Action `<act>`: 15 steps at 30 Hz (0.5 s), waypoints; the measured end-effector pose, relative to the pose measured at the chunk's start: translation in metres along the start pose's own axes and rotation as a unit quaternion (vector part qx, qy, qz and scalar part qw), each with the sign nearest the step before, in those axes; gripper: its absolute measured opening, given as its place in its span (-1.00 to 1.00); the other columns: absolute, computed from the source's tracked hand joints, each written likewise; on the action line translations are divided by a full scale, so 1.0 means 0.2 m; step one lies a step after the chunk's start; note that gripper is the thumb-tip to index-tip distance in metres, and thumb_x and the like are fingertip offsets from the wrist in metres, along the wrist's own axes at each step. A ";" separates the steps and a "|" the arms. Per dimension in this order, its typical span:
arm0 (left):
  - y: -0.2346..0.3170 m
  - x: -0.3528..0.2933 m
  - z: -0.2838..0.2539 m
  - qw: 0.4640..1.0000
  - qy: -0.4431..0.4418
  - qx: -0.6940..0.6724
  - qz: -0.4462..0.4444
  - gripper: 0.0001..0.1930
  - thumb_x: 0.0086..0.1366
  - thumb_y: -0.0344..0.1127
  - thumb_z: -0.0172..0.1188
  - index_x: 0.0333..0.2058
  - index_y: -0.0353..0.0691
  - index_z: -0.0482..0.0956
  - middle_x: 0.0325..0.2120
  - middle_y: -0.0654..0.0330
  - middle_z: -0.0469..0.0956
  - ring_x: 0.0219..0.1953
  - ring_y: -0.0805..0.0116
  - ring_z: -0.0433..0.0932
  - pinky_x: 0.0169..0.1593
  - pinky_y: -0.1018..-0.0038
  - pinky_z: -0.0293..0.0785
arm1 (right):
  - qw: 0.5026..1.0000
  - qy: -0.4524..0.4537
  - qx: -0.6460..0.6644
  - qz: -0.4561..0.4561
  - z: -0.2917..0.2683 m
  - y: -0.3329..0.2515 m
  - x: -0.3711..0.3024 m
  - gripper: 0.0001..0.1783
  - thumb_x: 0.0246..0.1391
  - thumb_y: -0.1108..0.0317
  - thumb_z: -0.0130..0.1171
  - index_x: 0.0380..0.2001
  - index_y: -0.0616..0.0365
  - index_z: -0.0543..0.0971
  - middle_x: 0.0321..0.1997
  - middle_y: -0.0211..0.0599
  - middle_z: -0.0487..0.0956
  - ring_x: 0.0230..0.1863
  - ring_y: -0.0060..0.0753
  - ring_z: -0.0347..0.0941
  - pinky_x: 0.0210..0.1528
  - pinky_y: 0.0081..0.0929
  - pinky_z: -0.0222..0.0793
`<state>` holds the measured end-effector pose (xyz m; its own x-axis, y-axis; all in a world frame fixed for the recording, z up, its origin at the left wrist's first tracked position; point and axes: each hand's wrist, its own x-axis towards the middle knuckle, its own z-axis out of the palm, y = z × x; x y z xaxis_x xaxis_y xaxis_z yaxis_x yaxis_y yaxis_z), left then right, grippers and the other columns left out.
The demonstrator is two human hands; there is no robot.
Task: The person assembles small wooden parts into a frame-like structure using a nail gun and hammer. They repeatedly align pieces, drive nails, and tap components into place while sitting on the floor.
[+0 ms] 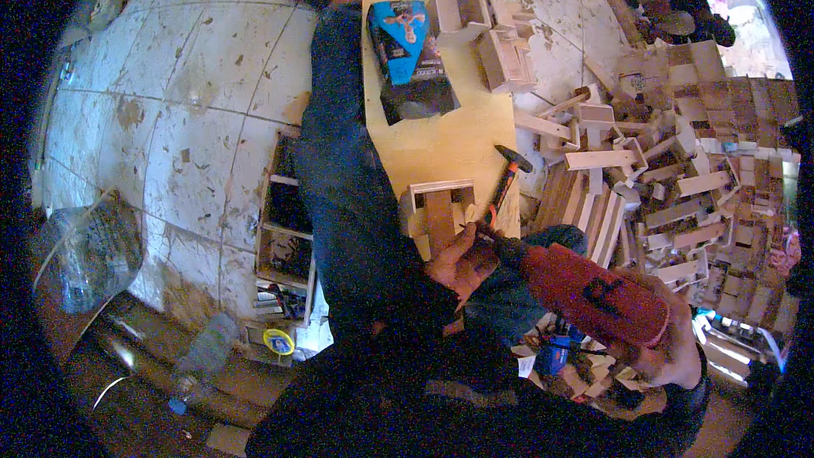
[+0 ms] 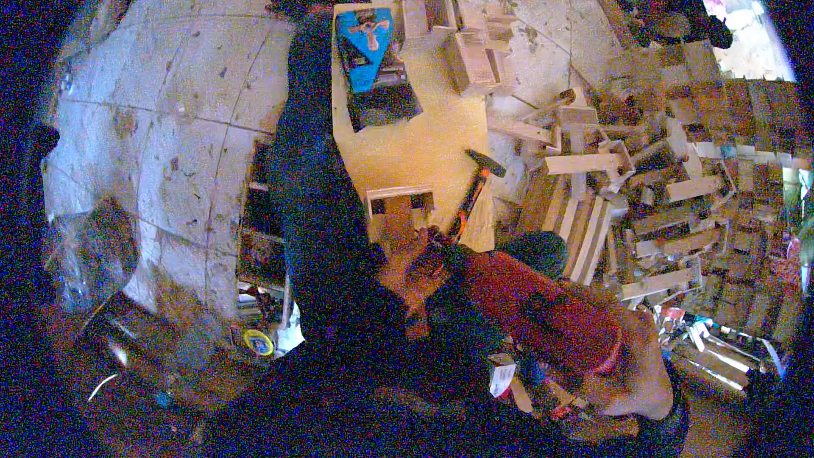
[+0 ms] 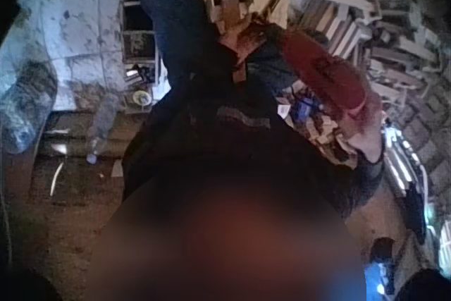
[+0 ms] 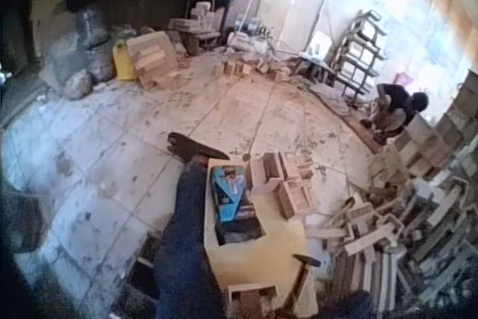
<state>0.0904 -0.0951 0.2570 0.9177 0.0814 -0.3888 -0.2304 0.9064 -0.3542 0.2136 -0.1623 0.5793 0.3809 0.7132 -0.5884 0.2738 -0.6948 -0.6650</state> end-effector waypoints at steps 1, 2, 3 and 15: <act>-0.02 -0.01 -0.01 0.999 -0.009 -0.032 0.010 -0.72 0.34 -0.19 0.05 -0.10 -0.23 0.48 -0.18 0.11 0.57 -0.08 0.23 0.53 -0.01 0.25 0.54 | 1.000 -0.017 -0.010 0.022 0.00 -0.01 0.03 -0.14 -0.39 0.32 0.34 0.08 0.42 0.31 0.02 -0.05 0.50 0.03 -0.27 0.45 0.13 -0.34 0.30; -0.03 -0.01 -0.02 0.998 -0.018 -0.064 0.021 -0.71 0.35 -0.18 0.04 -0.07 -0.23 0.47 -0.17 0.11 0.56 -0.04 0.22 0.51 0.01 0.20 0.52 | 0.999 -0.013 -0.009 0.039 0.02 -0.02 0.05 -0.14 -0.39 0.32 0.35 0.08 0.42 0.31 0.01 -0.05 0.51 0.02 -0.28 0.46 0.12 -0.35 0.31; -0.04 -0.02 -0.03 0.995 -0.026 -0.096 0.032 -0.70 0.35 -0.18 0.02 -0.05 -0.23 0.45 -0.15 0.10 0.55 -0.01 0.21 0.50 0.03 0.16 0.50 | 0.999 -0.021 -0.006 0.034 0.03 -0.03 0.07 -0.15 -0.39 0.33 0.35 0.08 0.42 0.31 -0.01 -0.04 0.52 0.00 -0.28 0.47 0.10 -0.35 0.33; -0.07 0.07 -0.20 0.976 -0.053 -0.205 0.048 -0.73 0.36 -0.25 -0.02 -0.02 -0.18 0.44 -0.08 0.09 0.53 -0.05 0.20 0.53 -0.05 0.18 0.55 | 0.975 -0.115 -0.186 -0.028 0.07 -0.18 0.33 -0.15 -0.33 0.11 0.39 0.06 0.34 0.36 -0.12 -0.07 0.58 -0.17 -0.21 0.58 -0.07 -0.35 0.46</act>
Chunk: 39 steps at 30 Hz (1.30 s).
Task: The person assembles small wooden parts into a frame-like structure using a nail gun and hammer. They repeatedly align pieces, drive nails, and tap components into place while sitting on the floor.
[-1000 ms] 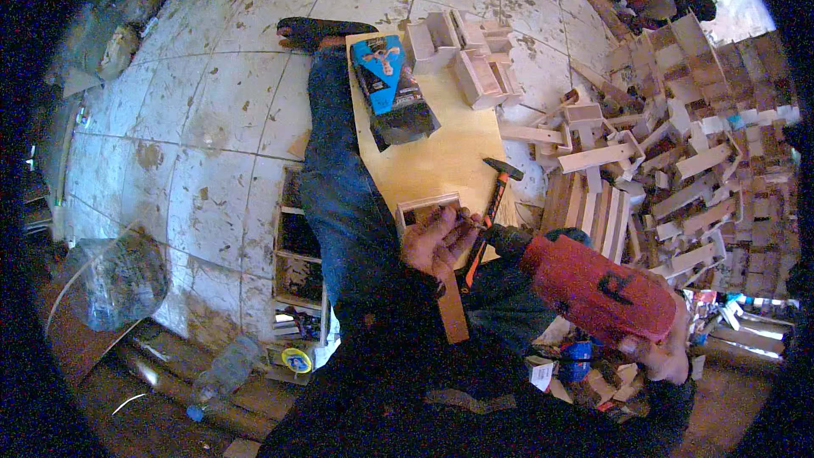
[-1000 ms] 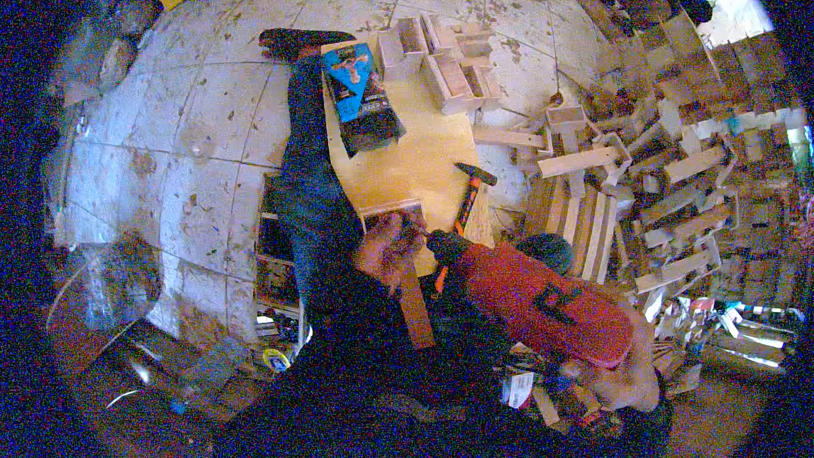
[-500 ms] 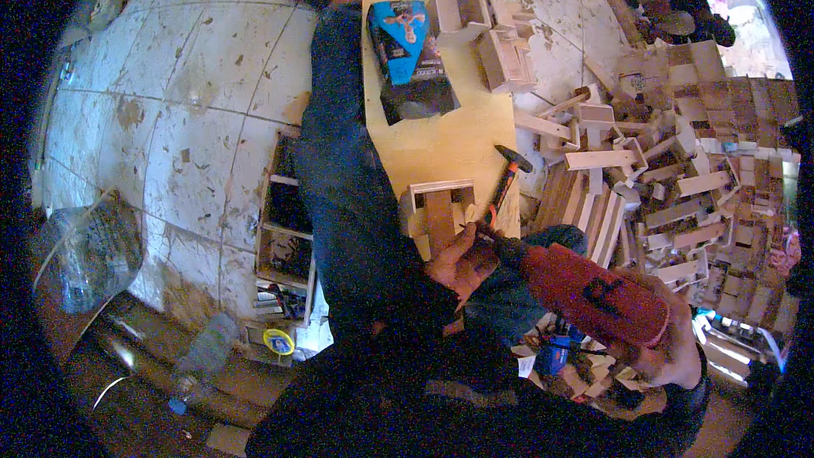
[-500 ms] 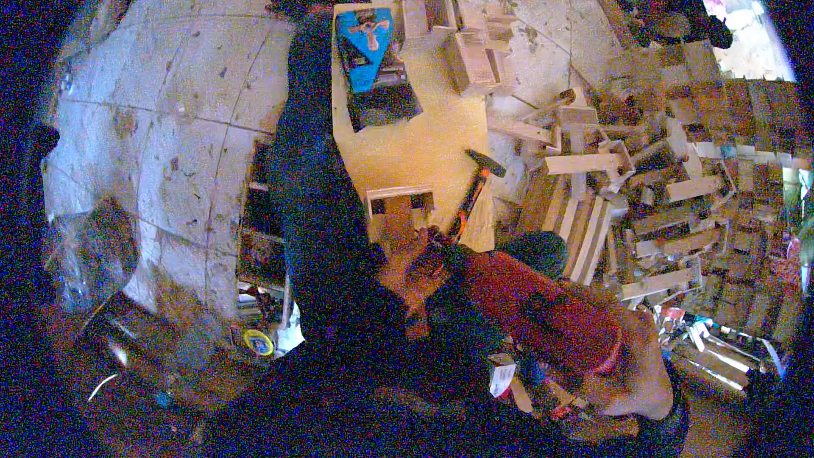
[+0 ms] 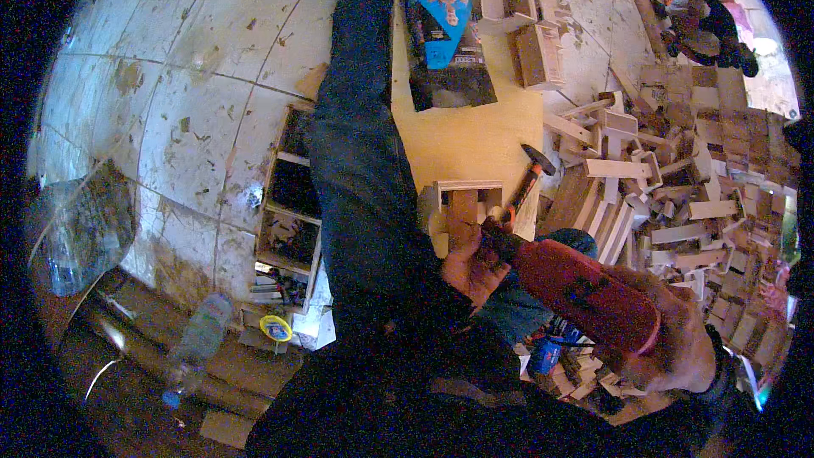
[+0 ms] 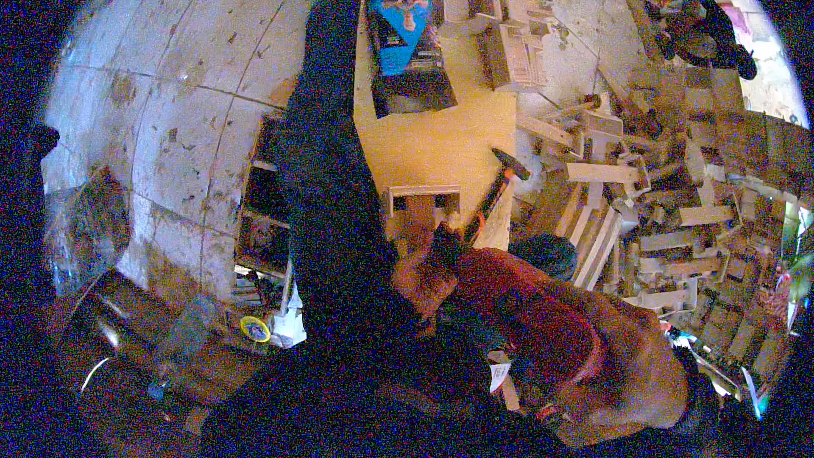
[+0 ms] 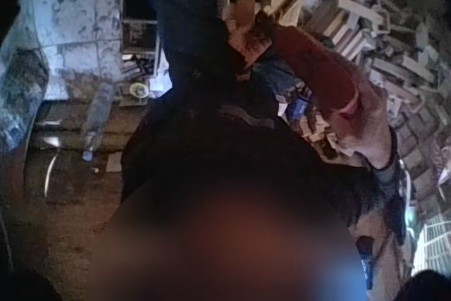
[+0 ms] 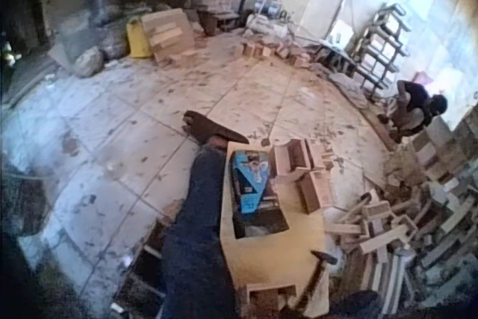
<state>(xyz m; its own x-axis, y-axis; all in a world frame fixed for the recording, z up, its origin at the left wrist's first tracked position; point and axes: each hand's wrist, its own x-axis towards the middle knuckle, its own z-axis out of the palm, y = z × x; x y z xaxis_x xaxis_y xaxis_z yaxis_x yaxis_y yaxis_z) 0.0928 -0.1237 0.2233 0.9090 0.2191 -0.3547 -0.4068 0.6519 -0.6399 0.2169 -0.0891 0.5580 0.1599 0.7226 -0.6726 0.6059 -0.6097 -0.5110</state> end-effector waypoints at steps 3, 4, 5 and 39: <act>0.00 -0.03 0.03 0.998 0.066 0.007 -0.001 -0.72 0.38 -0.23 -0.06 -0.01 -0.15 0.43 -0.06 0.09 0.52 -0.04 0.20 0.53 -0.05 0.18 0.55 | 0.999 0.017 0.020 0.040 -0.01 -0.06 0.04 -0.16 -0.33 0.07 0.38 0.04 0.32 0.39 -0.14 -0.08 0.59 -0.20 -0.16 0.59 -0.11 -0.33 0.49; 0.00 -0.04 0.04 0.998 0.068 0.006 -0.001 -0.72 0.39 -0.22 -0.07 0.00 -0.16 0.43 -0.06 0.07 0.52 -0.03 0.20 0.52 -0.05 0.17 0.55 | 0.999 -0.015 -0.032 0.019 -0.02 -0.07 0.04 -0.15 -0.34 0.07 0.39 0.05 0.29 0.39 -0.16 -0.07 0.59 -0.21 -0.13 0.59 -0.13 -0.31 0.49; -0.01 -0.04 0.05 0.998 0.067 0.005 0.001 -0.71 0.39 -0.22 -0.07 0.00 -0.18 0.42 -0.05 0.06 0.51 -0.03 0.19 0.52 -0.05 0.17 0.55 | 0.995 -0.047 -0.085 -0.003 -0.04 -0.07 0.06 -0.14 -0.36 0.07 0.39 0.07 0.27 0.38 -0.18 -0.07 0.59 -0.22 -0.10 0.59 -0.15 -0.30 0.50; 0.56 0.03 0.47 0.369 0.026 0.912 0.175 -0.57 0.08 -0.19 0.38 -0.11 -0.27 0.55 -0.27 0.15 0.63 -0.22 0.41 0.58 -0.10 0.47 0.48 | 0.945 0.173 0.264 0.084 0.57 0.70 -0.34 -0.17 -0.34 0.40 0.41 0.12 0.28 0.34 -0.03 -0.12 0.54 -0.01 -0.36 0.48 0.09 -0.40 0.35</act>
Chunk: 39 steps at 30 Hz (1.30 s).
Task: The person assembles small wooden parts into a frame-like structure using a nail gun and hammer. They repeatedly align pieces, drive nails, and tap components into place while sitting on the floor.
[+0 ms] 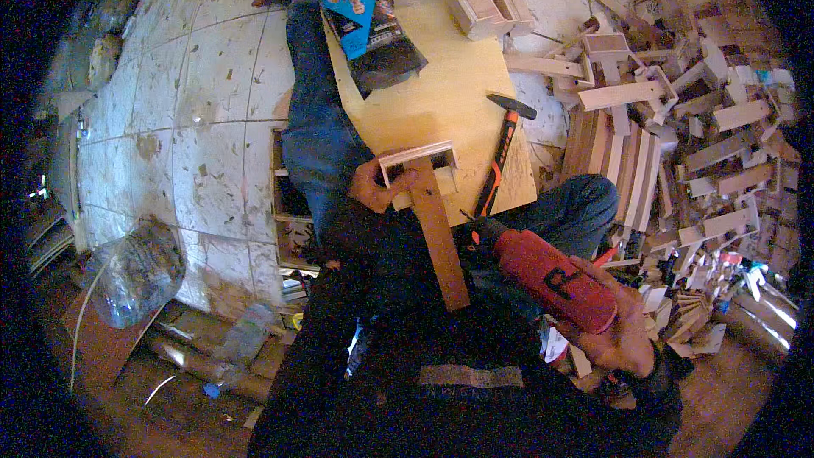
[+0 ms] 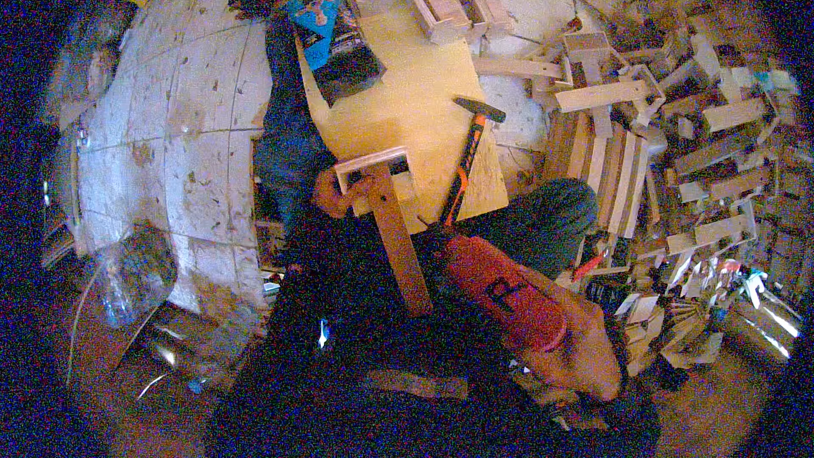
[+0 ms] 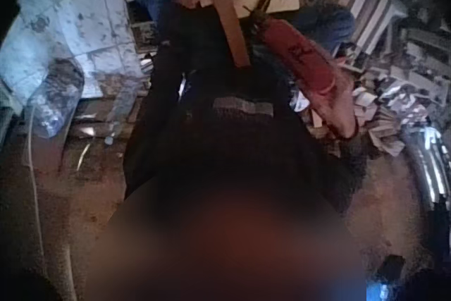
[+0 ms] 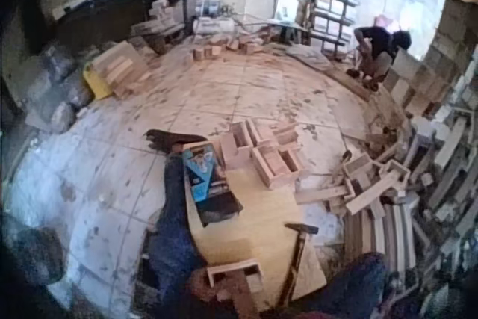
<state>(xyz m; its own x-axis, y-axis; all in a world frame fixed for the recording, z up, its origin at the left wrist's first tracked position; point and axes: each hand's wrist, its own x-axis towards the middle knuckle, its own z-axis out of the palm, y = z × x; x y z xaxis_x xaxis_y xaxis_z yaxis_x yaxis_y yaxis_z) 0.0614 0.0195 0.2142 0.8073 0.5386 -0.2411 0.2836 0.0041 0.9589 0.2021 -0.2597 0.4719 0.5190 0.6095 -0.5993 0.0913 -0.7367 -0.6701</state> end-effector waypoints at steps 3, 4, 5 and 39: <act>0.02 0.00 -0.01 0.999 0.006 0.039 0.003 -0.57 0.09 -0.18 0.37 -0.10 -0.28 0.55 -0.27 0.14 0.63 -0.22 0.40 0.58 -0.08 0.46 0.48 | 1.000 0.016 -0.022 -0.002 0.00 0.09 -0.03 -0.20 -0.34 0.43 0.40 0.10 0.30 0.37 -0.03 -0.16 0.56 -0.01 -0.41 0.48 0.10 -0.42 0.35; 0.01 0.00 -0.01 0.999 0.003 0.049 -0.011 -0.56 0.10 -0.18 0.37 -0.10 -0.29 0.55 -0.27 0.14 0.63 -0.22 0.39 0.58 -0.08 0.45 0.48 | 0.999 0.018 -0.034 -0.015 0.01 0.10 -0.04 -0.21 -0.33 0.42 0.40 0.09 0.31 0.37 -0.03 -0.17 0.56 -0.01 -0.41 0.48 0.09 -0.43 0.35; 0.01 0.00 -0.01 0.997 -0.013 0.039 -0.058 -0.56 0.10 -0.18 0.36 -0.10 -0.29 0.54 -0.27 0.14 0.63 -0.21 0.39 0.58 -0.07 0.45 0.48 | 0.999 0.022 -0.026 -0.014 0.00 0.11 -0.04 -0.21 -0.33 0.42 0.40 0.08 0.31 0.38 -0.04 -0.16 0.56 -0.01 -0.40 0.48 0.09 -0.42 0.35; -0.05 0.02 0.07 0.989 -0.070 -0.116 0.057 -0.65 0.17 -0.36 0.25 -0.05 -0.24 0.50 -0.12 0.15 0.57 -0.06 0.36 0.52 0.05 0.40 0.40 | 0.986 0.012 0.118 0.113 0.00 -0.18 0.08 -0.15 -0.34 0.39 0.43 0.11 0.33 0.31 0.00 -0.09 0.52 0.05 -0.29 0.45 0.11 -0.42 0.35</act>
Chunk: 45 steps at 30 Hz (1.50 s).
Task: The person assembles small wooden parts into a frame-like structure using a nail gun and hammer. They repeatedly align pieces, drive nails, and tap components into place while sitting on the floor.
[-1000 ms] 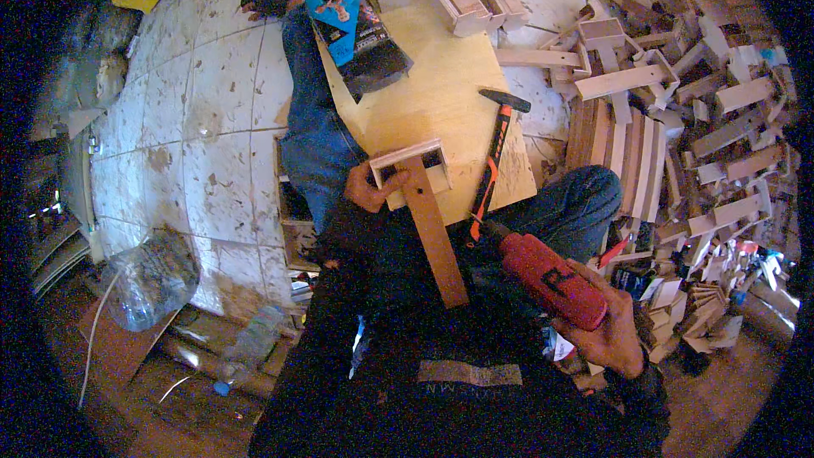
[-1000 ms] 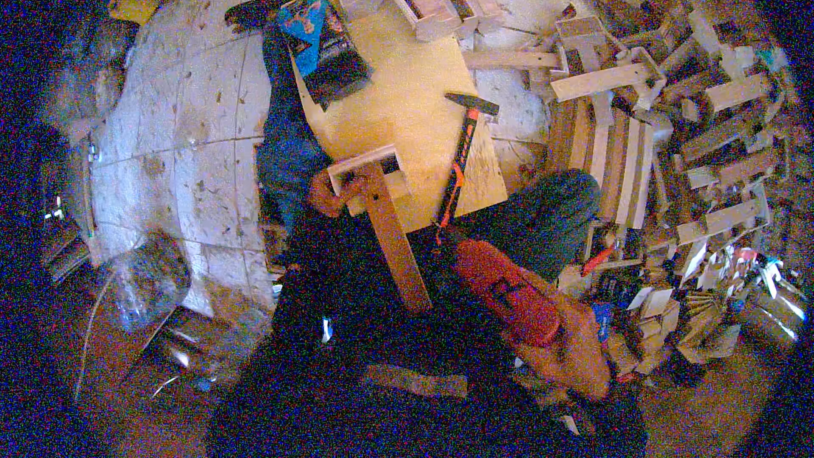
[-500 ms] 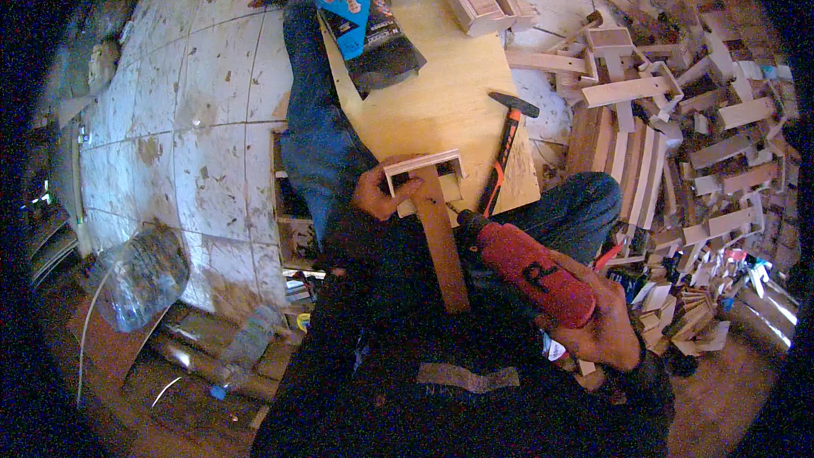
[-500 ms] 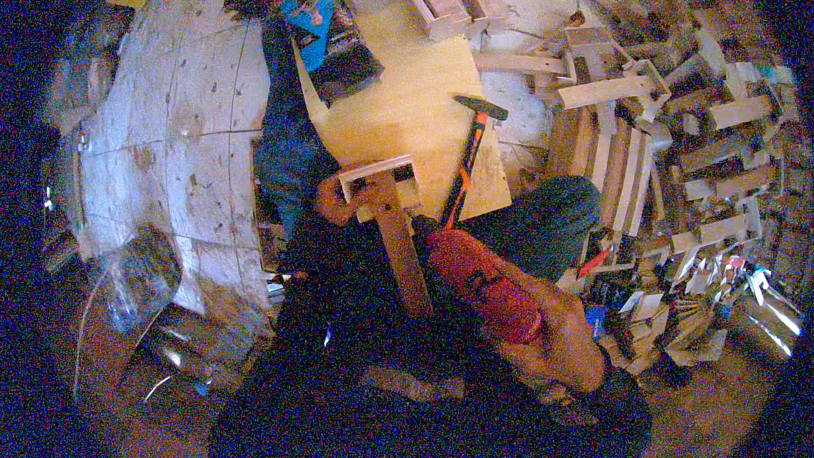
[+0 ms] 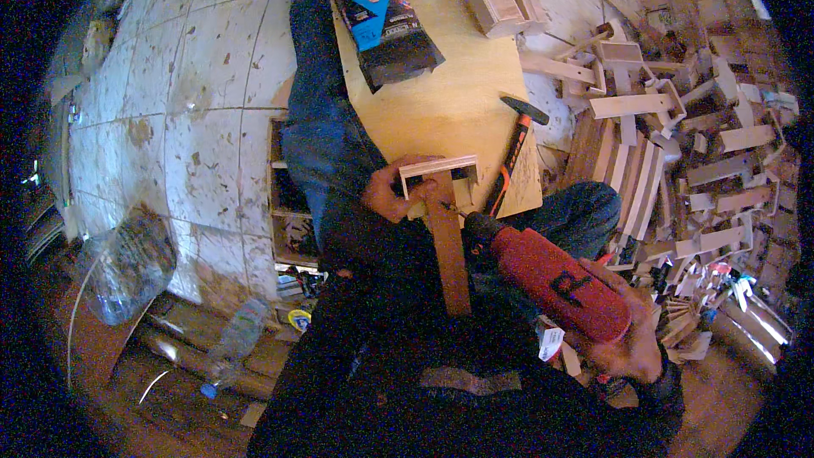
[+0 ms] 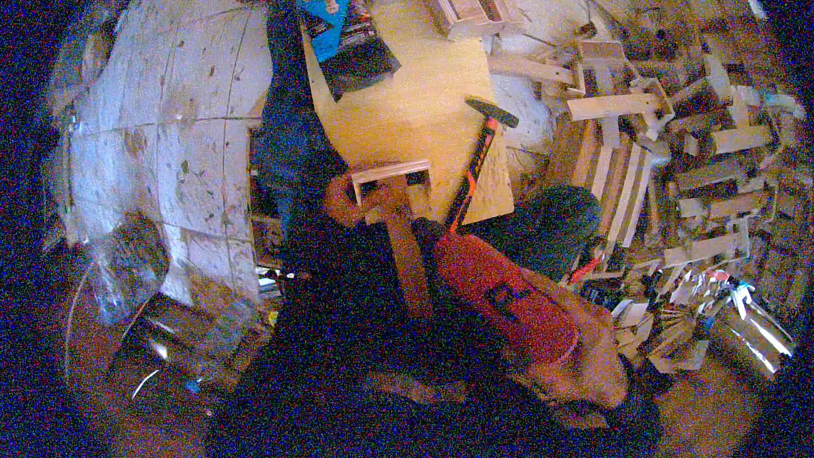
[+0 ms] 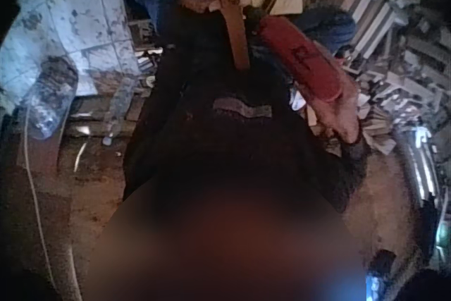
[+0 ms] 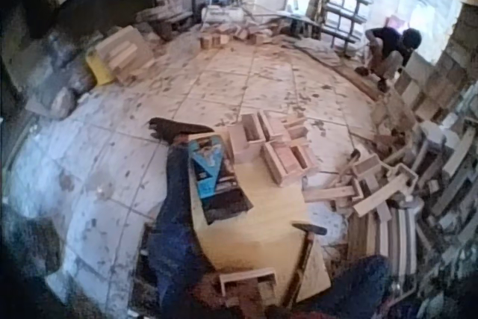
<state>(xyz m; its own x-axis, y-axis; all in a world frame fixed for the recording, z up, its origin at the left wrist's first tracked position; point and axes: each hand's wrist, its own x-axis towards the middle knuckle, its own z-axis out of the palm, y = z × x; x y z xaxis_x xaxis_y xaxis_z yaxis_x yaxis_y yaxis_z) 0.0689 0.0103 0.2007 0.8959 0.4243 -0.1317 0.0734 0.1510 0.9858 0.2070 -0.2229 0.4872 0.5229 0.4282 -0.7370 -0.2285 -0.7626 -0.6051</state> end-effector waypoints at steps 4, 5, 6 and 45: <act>0.01 -0.01 -0.01 0.999 0.008 0.026 0.023 -0.66 0.15 -0.37 0.27 -0.07 -0.23 0.51 -0.13 0.13 0.58 -0.08 0.34 0.53 0.03 0.39 0.42 | 0.952 0.021 0.270 0.145 0.02 -0.08 0.01 -0.19 -0.29 0.36 0.43 0.10 0.30 0.33 -0.01 -0.11 0.52 0.00 -0.26 0.49 0.08 -0.43 0.40; 0.01 -0.01 -0.01 1.000 0.009 0.020 0.021 -0.65 0.14 -0.38 0.27 -0.07 -0.23 0.52 -0.14 0.13 0.58 -0.08 0.33 0.54 0.03 0.39 0.43 | 0.992 -0.007 0.112 0.054 0.02 -0.12 0.02 -0.20 -0.27 0.32 0.42 0.10 0.29 0.34 0.00 -0.09 0.51 -0.03 -0.23 0.50 0.05 -0.41 0.42; 0.00 -0.01 0.00 1.000 0.009 0.013 0.019 -0.65 0.13 -0.39 0.28 -0.08 -0.23 0.52 -0.14 0.12 0.58 -0.08 0.32 0.54 0.03 0.39 0.43 | 0.997 -0.036 -0.049 -0.037 0.01 -0.16 0.03 -0.21 -0.25 0.29 0.42 0.10 0.28 0.35 0.01 -0.07 0.50 -0.05 -0.21 0.51 0.02 -0.39 0.44; -0.01 0.00 0.03 0.983 0.030 -0.182 0.006 -0.72 0.30 -0.28 0.03 -0.08 -0.28 0.50 -0.24 0.14 0.58 -0.14 0.34 0.53 -0.02 0.41 0.40 | 0.924 -0.095 -0.348 -0.123 0.10 -0.40 0.13 -0.29 -0.19 0.26 0.35 0.09 0.20 0.37 -0.03 -0.06 0.52 -0.01 -0.16 0.48 0.02 -0.26 0.41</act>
<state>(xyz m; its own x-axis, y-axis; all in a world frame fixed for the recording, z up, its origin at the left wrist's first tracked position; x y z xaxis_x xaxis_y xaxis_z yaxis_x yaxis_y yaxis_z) 0.0721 0.0052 0.2002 0.8674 0.4785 -0.1363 -0.1093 0.4505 0.8861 0.2220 -0.1405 0.5104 0.3191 0.6571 -0.6830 0.4969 -0.7296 -0.4698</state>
